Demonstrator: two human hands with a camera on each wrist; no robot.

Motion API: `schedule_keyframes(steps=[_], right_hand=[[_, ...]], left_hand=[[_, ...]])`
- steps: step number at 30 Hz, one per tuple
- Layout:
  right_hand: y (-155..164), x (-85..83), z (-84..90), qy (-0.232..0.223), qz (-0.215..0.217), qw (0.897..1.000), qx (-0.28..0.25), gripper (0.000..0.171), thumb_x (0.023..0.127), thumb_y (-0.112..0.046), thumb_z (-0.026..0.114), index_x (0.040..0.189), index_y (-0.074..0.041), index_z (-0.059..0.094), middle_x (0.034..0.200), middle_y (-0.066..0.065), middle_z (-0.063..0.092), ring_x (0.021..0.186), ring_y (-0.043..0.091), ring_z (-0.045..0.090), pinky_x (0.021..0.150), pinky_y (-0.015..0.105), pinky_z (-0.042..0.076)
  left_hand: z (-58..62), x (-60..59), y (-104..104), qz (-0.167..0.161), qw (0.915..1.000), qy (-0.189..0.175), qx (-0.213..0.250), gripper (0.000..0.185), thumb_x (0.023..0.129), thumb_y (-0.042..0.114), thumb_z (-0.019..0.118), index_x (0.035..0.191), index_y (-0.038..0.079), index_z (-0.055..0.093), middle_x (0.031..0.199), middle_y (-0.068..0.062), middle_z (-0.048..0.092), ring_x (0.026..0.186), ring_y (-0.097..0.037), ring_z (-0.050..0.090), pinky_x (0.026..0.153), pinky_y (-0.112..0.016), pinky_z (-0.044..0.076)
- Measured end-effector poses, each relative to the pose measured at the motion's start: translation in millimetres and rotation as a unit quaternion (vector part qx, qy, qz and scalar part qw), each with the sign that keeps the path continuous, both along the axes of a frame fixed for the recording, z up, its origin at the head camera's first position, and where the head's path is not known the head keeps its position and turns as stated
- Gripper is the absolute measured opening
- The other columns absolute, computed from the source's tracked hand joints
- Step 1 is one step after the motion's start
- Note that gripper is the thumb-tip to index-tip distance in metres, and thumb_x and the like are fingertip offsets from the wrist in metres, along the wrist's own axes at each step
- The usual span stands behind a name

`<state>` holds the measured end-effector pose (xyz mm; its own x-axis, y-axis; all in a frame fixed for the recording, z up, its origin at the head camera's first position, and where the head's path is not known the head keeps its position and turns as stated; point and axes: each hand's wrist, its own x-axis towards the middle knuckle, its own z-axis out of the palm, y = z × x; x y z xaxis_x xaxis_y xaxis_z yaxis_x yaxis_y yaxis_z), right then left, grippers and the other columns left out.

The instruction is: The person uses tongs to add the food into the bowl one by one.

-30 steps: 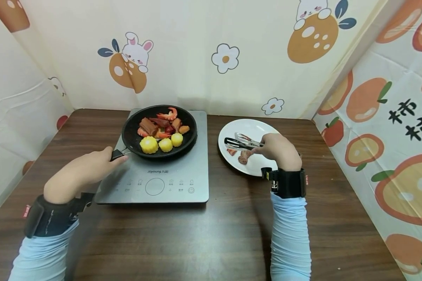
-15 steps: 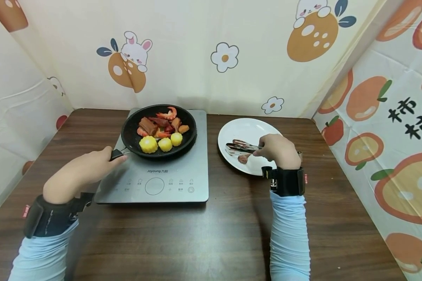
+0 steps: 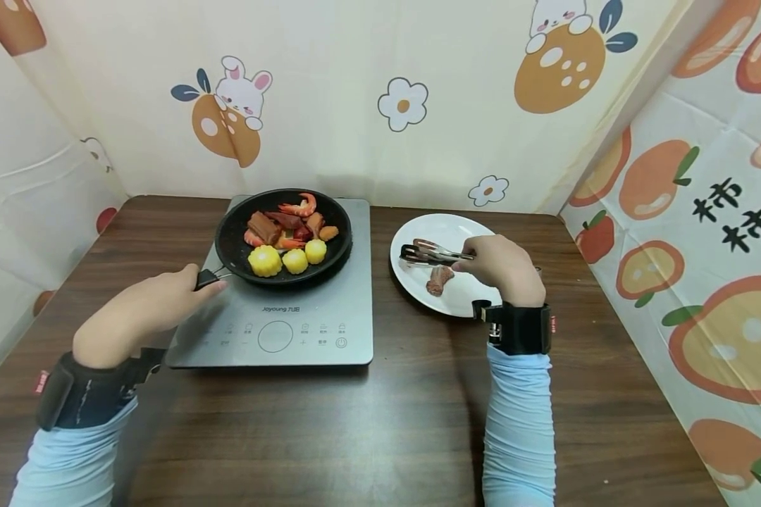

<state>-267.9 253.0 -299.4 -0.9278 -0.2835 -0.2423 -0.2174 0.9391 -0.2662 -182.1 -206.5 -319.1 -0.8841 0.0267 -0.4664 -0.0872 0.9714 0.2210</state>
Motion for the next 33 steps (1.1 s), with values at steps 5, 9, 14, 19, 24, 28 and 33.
schedule_keyframes(steps=[5,9,14,19,24,28,33], right_hand=[[-1.6,-2.2,0.8,0.044,0.008,0.999,-0.005,0.031,0.101,-0.035,0.064,0.117,-0.009,0.067,0.111,0.016,0.07,0.098,0.032,0.063,0.077,0.046,0.048],[-7.6,-2.4,0.6,0.075,0.015,0.996,-0.035,0.037,0.102,-0.036,0.062,0.127,-0.009,0.064,0.125,0.018,0.068,0.113,0.037,0.063,0.088,0.055,0.049],[-24.3,-2.9,-1.3,0.113,0.021,0.991,-0.066,0.034,0.102,-0.036,0.063,0.126,-0.011,0.066,0.123,0.015,0.07,0.107,0.034,0.066,0.085,0.053,0.05],[-44.2,-5.7,-3.9,0.146,0.023,0.985,-0.087,0.034,0.102,-0.038,0.063,0.125,-0.014,0.067,0.12,0.012,0.071,0.101,0.03,0.066,0.081,0.051,0.049],[-65.3,-7.5,-7.4,0.175,0.024,0.979,-0.099,0.031,0.101,-0.038,0.063,0.121,-0.015,0.067,0.112,0.007,0.072,0.093,0.027,0.063,0.078,0.047,0.047],[-85.9,-5.1,-10.8,0.195,0.024,0.976,-0.09,0.031,0.1,-0.038,0.065,0.12,-0.015,0.067,0.112,0.007,0.072,0.089,0.028,0.064,0.075,0.046,0.047],[-110.1,0.2,-13.6,0.199,0.014,0.976,-0.085,0.032,0.1,-0.038,0.065,0.121,-0.014,0.067,0.111,0.008,0.072,0.086,0.03,0.064,0.072,0.046,0.048]], left_hand=[[-0.8,0.5,-0.6,0.0,1.0,0.0,0.003,0.087,0.108,0.054,0.03,0.151,-0.02,0.018,0.148,-0.044,0.037,0.131,-0.056,0.048,0.101,-0.067,0.044],[-0.9,1.3,-1.0,0.0,1.0,0.001,0.006,0.086,0.108,0.054,0.03,0.15,-0.021,0.019,0.147,-0.044,0.037,0.129,-0.055,0.05,0.1,-0.066,0.045],[-0.9,2.1,-1.2,0.001,1.0,0.001,0.005,0.086,0.108,0.054,0.031,0.15,-0.021,0.02,0.147,-0.044,0.038,0.128,-0.054,0.051,0.099,-0.066,0.045],[-0.6,1.5,-2.2,0.001,1.0,-0.001,0.001,0.087,0.108,0.054,0.03,0.15,-0.021,0.019,0.148,-0.044,0.037,0.13,-0.055,0.05,0.1,-0.067,0.045],[-0.3,0.0,-0.8,-0.001,1.0,0.003,-0.001,0.087,0.108,0.054,0.03,0.15,-0.021,0.019,0.147,-0.044,0.037,0.129,-0.055,0.05,0.099,-0.066,0.046],[0.1,0.2,0.8,0.0,1.0,0.002,-0.001,0.086,0.108,0.054,0.031,0.15,-0.021,0.019,0.148,-0.044,0.037,0.129,-0.055,0.05,0.099,-0.066,0.046],[1.2,-0.3,2.2,0.0,1.0,0.002,-0.001,0.087,0.108,0.054,0.031,0.151,-0.02,0.019,0.149,-0.044,0.035,0.132,-0.056,0.047,0.102,-0.067,0.044]])
